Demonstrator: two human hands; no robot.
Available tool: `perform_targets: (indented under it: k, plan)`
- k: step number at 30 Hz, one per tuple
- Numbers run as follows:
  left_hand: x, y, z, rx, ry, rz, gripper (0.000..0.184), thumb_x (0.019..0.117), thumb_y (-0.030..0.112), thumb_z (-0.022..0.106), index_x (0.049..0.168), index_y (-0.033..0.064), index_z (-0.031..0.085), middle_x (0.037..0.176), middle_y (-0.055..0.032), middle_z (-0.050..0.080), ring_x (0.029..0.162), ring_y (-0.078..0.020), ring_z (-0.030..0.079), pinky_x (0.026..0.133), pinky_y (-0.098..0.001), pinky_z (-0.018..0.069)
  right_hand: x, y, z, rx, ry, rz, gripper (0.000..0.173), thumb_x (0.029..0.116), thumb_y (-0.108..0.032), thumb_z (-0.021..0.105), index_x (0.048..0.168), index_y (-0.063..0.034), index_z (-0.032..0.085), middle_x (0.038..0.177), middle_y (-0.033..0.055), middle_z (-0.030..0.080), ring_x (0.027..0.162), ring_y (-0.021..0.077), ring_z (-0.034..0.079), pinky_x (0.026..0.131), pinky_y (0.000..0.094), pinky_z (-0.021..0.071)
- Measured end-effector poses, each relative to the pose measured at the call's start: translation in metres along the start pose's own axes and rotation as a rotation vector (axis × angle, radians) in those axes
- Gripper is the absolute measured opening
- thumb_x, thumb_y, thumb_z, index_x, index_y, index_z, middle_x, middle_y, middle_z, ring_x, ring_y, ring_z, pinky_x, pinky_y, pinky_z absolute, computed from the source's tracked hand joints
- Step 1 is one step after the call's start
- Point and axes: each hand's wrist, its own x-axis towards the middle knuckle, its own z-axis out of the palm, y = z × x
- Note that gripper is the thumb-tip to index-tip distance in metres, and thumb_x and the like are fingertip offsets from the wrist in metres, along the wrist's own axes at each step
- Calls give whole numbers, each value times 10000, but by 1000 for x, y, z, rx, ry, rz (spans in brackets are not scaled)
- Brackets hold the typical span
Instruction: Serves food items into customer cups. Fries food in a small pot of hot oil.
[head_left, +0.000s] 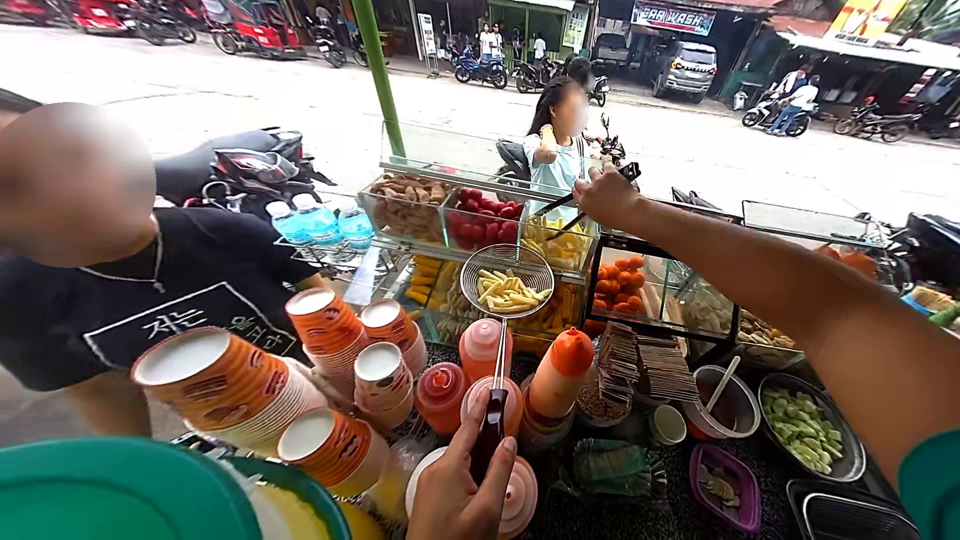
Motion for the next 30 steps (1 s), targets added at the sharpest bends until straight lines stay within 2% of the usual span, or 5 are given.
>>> perform_targets:
  k: [4,8,18,25,30]
  plan:
    - [4,4,4,7,-4,-3,576,938,187,572,1486,21,507,1171,-119,728,908,-68,704,819,-244,553,-5,-19,9,159,-53,153,307,1028,69,400,1275,158,559,1315,339,584,1189,502,583,948,624,453]
    - [8,9,8,-2,-20,-15,576,933,199,574,1483,41,517,1152,-81,736,892,-44,698,804,-229,548,-8,3,17,241,-3,133,209,964,-19,623,1133,86,687,1176,280,665,1079,488,634,861,643,490]
    - [18,17,12,30,-46,-19,558,954,213,572,1490,66,516,1118,-79,734,873,-80,683,785,-275,532,-39,42,-48,196,-76,205,247,954,-179,699,1100,20,713,1144,268,683,1082,488,641,868,679,479]
    - [20,13,12,55,-75,5,560,968,217,556,1501,56,500,1139,-102,725,898,-117,684,806,-312,531,-69,53,-113,137,-73,73,294,986,-293,691,1149,-51,720,1164,234,686,1125,465,632,893,681,461]
    - [14,13,11,21,-58,26,561,958,210,568,1495,60,508,1141,-93,733,899,-89,693,806,-279,538,-66,21,-124,114,-150,-79,253,948,-313,734,1039,-77,749,1020,215,693,1024,446,646,822,668,475]
